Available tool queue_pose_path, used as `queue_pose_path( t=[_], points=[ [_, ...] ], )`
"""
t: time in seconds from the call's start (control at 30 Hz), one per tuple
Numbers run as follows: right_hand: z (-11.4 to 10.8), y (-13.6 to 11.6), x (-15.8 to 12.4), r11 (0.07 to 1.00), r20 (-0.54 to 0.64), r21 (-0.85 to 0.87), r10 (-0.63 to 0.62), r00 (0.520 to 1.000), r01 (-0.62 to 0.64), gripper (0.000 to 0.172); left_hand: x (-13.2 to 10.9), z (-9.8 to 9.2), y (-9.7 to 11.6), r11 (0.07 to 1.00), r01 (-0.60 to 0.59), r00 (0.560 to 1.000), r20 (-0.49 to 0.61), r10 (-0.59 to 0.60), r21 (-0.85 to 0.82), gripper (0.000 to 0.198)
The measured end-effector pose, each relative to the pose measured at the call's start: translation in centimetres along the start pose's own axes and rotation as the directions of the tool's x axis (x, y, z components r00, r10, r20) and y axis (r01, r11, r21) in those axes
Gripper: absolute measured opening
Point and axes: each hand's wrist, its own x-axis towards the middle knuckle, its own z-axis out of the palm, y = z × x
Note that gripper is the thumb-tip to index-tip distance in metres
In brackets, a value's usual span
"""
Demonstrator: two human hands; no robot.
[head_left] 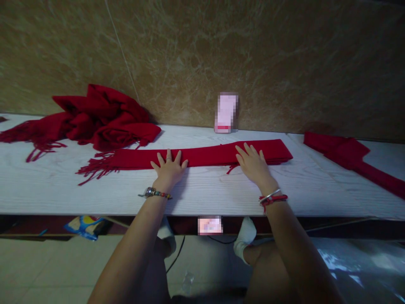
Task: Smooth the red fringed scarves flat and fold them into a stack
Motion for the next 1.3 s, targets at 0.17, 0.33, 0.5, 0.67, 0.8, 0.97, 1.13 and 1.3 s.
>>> queue_pose_path(
  t=[0.17,0.33,0.5,0.67,0.8,0.97,1.13,1.3],
  points=[
    [0.0,4.3,-0.3,0.985,-0.008,0.038,0.168,0.986,-0.168,0.049,0.0,-0.2,0.0,1.0,-0.002,1.0,0.007,0.002,0.001,0.06],
    [0.0,6.6,-0.5,0.954,-0.223,0.091,0.299,0.928,-0.285,0.05,-0.2,-0.3,0.1,1.0,-0.016,1.0,0.008,0.016,0.002,0.06],
    [-0.1,2.2,-0.2,0.977,-0.272,0.163,-0.087,0.958,0.135,0.042,-0.1,-0.1,0.0,1.0,-0.027,1.0,0.001,0.027,0.013,0.06],
    [0.3,-4.2,-0.8,0.825,-0.079,0.143,-0.542,0.837,0.547,0.032,1.6,-1.4,0.1,0.974,-0.211,0.973,0.113,0.201,0.084,0.058],
    [0.4,-6.0,-1.2,0.799,-0.001,0.094,-0.597,0.802,0.595,0.028,4.4,-3.3,1.0,0.898,-0.436,0.885,0.204,0.419,0.049,0.062],
    [0.6,-5.5,-1.6,0.801,-0.021,0.079,-0.593,0.805,0.593,0.031,7.5,-3.6,2.2,0.852,-0.524,0.839,0.165,0.519,-0.015,0.05],
    [0.5,-5.3,-1.6,0.792,-0.026,0.078,-0.606,0.795,0.606,0.033,8.7,-2.8,2.2,0.839,-0.535,0.829,0.131,0.544,-0.1,0.046],
    [0.7,-5.3,-1.7,0.803,-0.043,0.079,-0.589,0.807,0.59,0.035,9.2,-2.6,1.7,0.804,-0.583,0.797,0.108,0.594,-0.116,0.033]
  ],
)
